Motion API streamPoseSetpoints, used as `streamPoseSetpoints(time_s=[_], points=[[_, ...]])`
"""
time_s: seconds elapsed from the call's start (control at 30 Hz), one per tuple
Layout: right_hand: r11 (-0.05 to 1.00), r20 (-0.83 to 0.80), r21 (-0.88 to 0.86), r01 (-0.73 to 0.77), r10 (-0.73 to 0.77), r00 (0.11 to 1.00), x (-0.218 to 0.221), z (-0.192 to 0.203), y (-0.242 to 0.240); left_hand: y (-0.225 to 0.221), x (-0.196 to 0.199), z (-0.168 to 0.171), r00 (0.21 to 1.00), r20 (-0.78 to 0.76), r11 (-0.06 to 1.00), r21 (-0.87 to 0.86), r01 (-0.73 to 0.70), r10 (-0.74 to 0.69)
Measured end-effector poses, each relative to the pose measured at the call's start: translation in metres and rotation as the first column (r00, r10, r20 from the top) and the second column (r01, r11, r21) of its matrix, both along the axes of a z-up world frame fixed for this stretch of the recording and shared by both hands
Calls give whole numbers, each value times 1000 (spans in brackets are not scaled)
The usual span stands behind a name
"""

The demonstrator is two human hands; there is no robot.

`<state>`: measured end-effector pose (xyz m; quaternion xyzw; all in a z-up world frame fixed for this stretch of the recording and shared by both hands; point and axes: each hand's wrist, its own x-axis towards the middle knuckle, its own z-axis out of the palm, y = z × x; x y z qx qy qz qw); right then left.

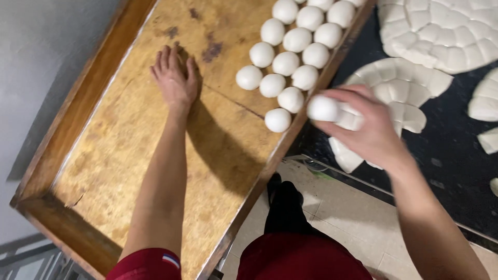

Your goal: Organizing and shaping small dough balls on a wooden tray from pre-cut dough pieces.

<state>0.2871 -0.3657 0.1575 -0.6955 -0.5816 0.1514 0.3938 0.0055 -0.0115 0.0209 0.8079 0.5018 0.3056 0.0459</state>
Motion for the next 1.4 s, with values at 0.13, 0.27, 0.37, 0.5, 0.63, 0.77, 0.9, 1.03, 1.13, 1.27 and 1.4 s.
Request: streamPoseSetpoints(time_s=[0.13,0.27,0.37,0.5,0.63,0.77,0.9,1.03,1.13,1.27,1.4], points=[[963,233,-51,-266,270,934,-41,-4,81,-1,2,4,1000,-17,997,-73,-25,24],[915,340,-243,-323,392,855,-54,-25,122,6,1,0,994,-91,994,-94,-62,54],[900,333,-255,-353,424,842,-50,-23,112,8,2,1,995,-87,992,-115,-60,50],[988,42,-66,-138,141,989,-20,-3,52,21,0,-13,994,-111,991,-133,-31,16],[928,-65,17,371,-370,927,34,-27,-43,4,2,1,999,-23,997,-71,32,-34],[689,-135,-216,692,-723,678,57,-87,-132,0,5,2,998,-22,997,-45,61,-62],[604,53,-444,662,-720,692,50,-121,-153,1,1,-3,997,-37,997,10,70,-70],[594,-190,-507,625,-784,591,30,-84,-105,-4,1,6,996,-32,996,-3,87,-87],[649,-477,-472,597,-757,446,39,-109,-116,-7,2,10,996,-34,996,-32,83,-84],[736,-664,-325,594,-625,411,52,-131,-172,-6,2,7,994,-75,997,-34,71,-73],[712,-614,-352,607,-665,425,57,-73,-197,-1,1,1,995,-82,997,-49,57,-61]])
